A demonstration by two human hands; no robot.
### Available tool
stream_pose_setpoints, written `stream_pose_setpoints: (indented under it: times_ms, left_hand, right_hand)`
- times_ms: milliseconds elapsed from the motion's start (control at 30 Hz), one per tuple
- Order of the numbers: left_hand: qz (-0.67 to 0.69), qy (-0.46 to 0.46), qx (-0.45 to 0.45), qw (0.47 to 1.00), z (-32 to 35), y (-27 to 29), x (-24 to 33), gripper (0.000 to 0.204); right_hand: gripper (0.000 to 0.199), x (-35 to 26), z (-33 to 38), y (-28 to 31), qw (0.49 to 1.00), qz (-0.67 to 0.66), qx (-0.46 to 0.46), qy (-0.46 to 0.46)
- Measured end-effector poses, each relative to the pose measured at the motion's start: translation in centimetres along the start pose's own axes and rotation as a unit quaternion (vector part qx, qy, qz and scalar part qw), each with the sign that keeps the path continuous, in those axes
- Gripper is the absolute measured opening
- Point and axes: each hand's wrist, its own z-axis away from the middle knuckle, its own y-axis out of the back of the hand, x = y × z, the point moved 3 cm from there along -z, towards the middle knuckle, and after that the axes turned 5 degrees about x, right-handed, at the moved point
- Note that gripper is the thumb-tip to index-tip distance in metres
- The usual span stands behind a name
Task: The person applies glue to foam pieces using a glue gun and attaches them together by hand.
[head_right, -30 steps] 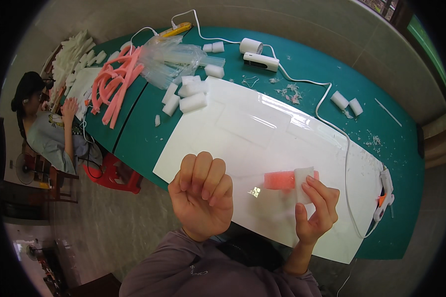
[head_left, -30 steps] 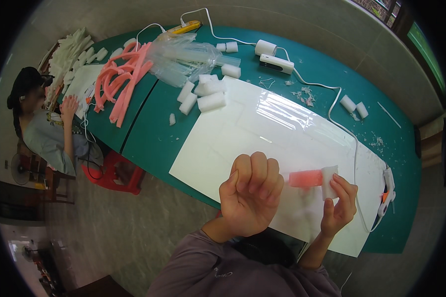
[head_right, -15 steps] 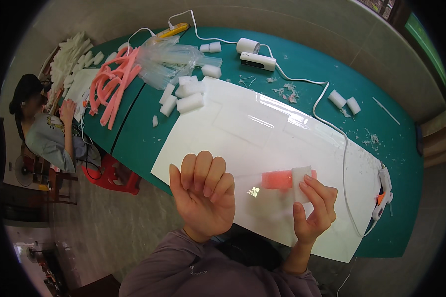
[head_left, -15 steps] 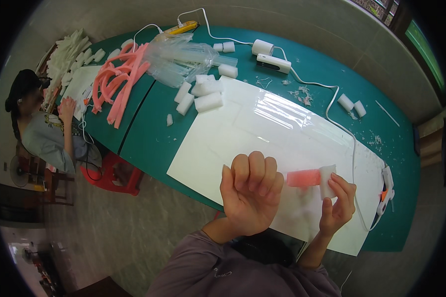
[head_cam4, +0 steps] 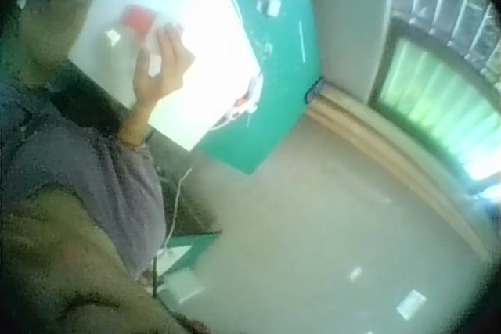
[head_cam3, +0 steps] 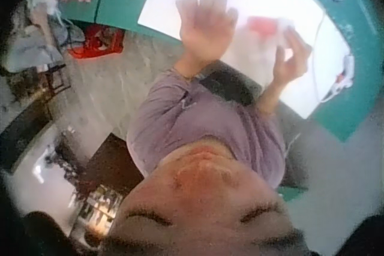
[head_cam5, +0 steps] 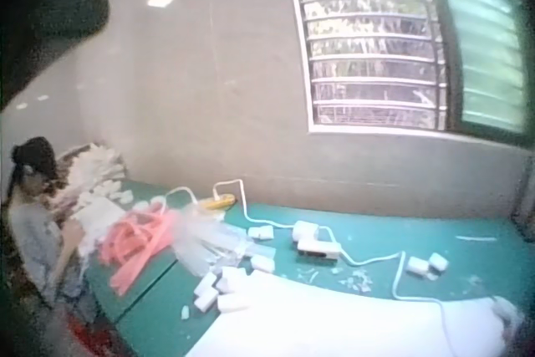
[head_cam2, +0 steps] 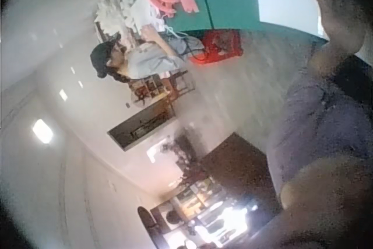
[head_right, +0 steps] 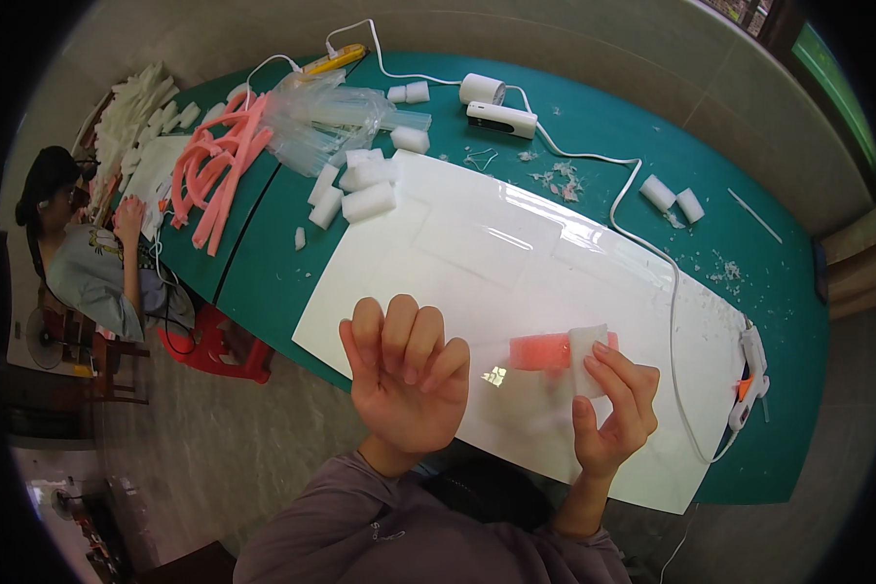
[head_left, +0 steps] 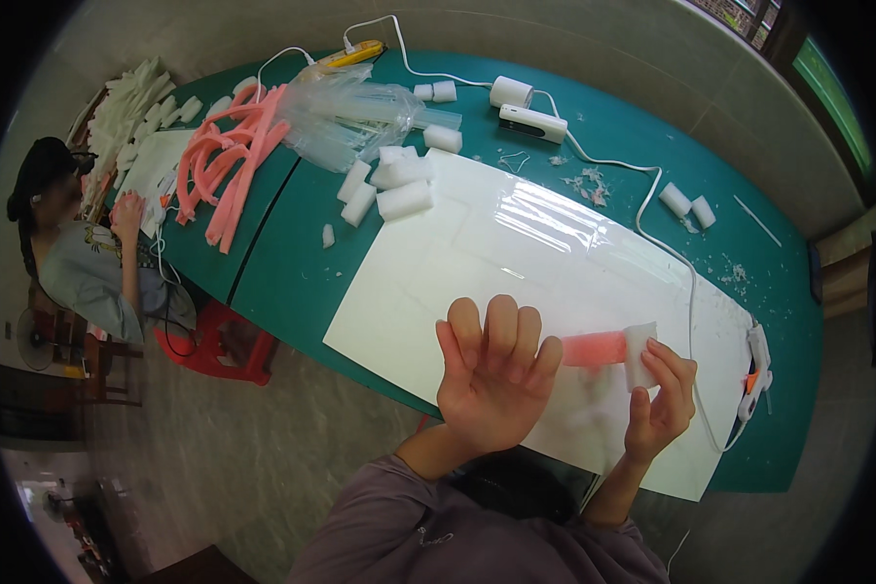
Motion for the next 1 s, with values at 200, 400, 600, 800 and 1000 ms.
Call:
stream_pose_setpoints:
  times_ms: [200, 400, 600, 800, 1000]
  left_hand:
    - [-0.836, -0.203, -0.137, 0.492, 0.1, 2.5, 2.0, 0.051]
    - [-0.969, -0.090, -0.229, -0.001, 3.3, 8.1, 3.5, 0.057]
    - [-0.957, -0.112, -0.257, -0.074, 5.9, 6.3, 4.9, 0.053]
    - [-0.951, -0.008, -0.306, 0.046, 9.1, 5.8, 5.4, 0.066]
    - [-0.863, 0.102, -0.464, 0.175, 11.1, 7.2, 5.5, 0.063]
  right_hand:
    - [0.030, 0.4, 0.1, 0.4, 1.000, 0.005, 0.006, -0.009]
    - [0.029, 0.3, -0.2, 0.3, 1.000, 0.008, 0.000, 0.010]
    - [0.029, 0.5, 0.0, 0.3, 1.000, 0.003, 0.000, 0.002]
    - [0.031, 0.7, -0.1, 0.0, 1.000, -0.001, 0.003, 0.004]
    - [0.031, 0.5, -0.2, -0.1, 1.000, -0.009, 0.010, 0.013]
